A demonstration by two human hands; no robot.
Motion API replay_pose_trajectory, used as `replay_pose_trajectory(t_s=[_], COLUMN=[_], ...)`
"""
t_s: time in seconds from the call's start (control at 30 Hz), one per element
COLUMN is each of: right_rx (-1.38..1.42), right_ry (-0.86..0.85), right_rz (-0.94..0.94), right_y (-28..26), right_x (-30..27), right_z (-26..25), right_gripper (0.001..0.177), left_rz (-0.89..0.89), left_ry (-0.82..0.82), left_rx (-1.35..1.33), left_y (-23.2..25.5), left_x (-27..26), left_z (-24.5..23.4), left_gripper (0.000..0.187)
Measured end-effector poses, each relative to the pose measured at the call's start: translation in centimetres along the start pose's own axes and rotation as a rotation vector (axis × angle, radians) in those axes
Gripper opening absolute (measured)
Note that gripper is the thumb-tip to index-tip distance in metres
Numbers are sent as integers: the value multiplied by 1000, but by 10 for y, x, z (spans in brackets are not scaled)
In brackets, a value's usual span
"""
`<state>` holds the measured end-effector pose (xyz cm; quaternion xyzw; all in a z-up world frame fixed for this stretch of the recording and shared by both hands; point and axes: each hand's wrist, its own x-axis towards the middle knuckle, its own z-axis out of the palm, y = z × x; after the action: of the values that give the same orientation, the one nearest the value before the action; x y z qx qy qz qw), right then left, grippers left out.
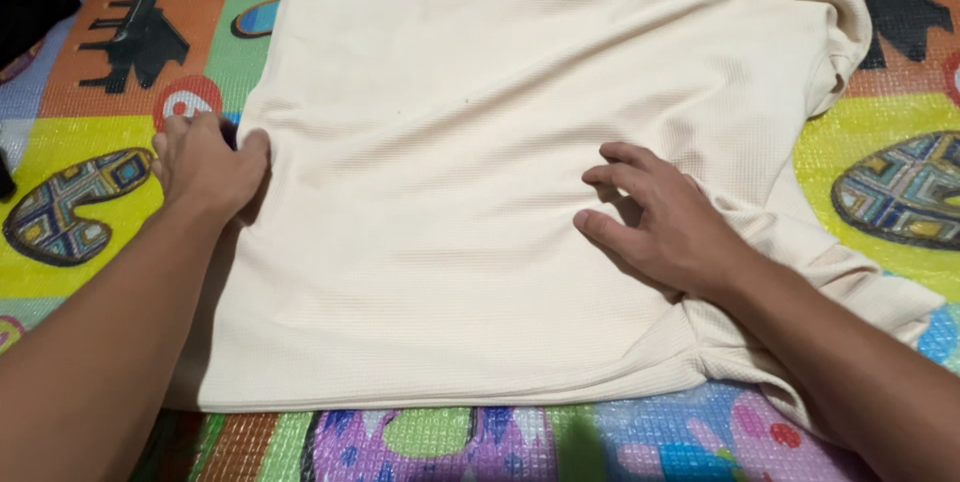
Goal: The person folds a beige garment on a colorful alphabet mat, turning the item inside out, smoothing the fabric, and folding the sides toward the center.
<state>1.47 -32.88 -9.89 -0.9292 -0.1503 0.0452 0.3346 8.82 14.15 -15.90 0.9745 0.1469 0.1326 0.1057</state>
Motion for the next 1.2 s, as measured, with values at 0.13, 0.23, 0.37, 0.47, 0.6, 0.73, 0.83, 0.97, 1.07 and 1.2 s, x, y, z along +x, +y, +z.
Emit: replay_pose_trajectory(t_s=[0.13,0.23,0.37,0.47,0.6,0.73,0.83,0.97,1.07,1.2], right_rx=[221,140,-373,-458,-478,-476,-487,-455,-395,-337], right_ry=[110,73,-77,-128,-61,-69,-82,-95,-47,-67], right_rz=[206,444,220,214,109,100,104,103,68,180], right_y=[-14,-14,7,28,56,65,62,41,19,-8], right_x=[8,22,44,56,74,99,103,89,54,3], right_z=[-14,-20,-5,8,7,-4,-10,-30,-45,-57], right_gripper=[40,56,75,84,87,90,88,73,57,47], left_rz=[-119,-180,-173,-158,-206,-224,-303,-160,-146,-289], left_ry=[-145,-209,-249,-189,-218,-186,-210,-110,-178,-430], left_rx=[-107,-141,-131,-158,-227,-254,-367,-345,-198,19], left_y=[11,15,11,6,13,19,29,26,26,39], left_x=[-12,-5,16,24,40,50,46,31,11,-29], left_z=[-14,-11,-1,12,16,12,7,-9,-37,-85], left_gripper=[44,41,40,39,39,43,42,58,56,58])
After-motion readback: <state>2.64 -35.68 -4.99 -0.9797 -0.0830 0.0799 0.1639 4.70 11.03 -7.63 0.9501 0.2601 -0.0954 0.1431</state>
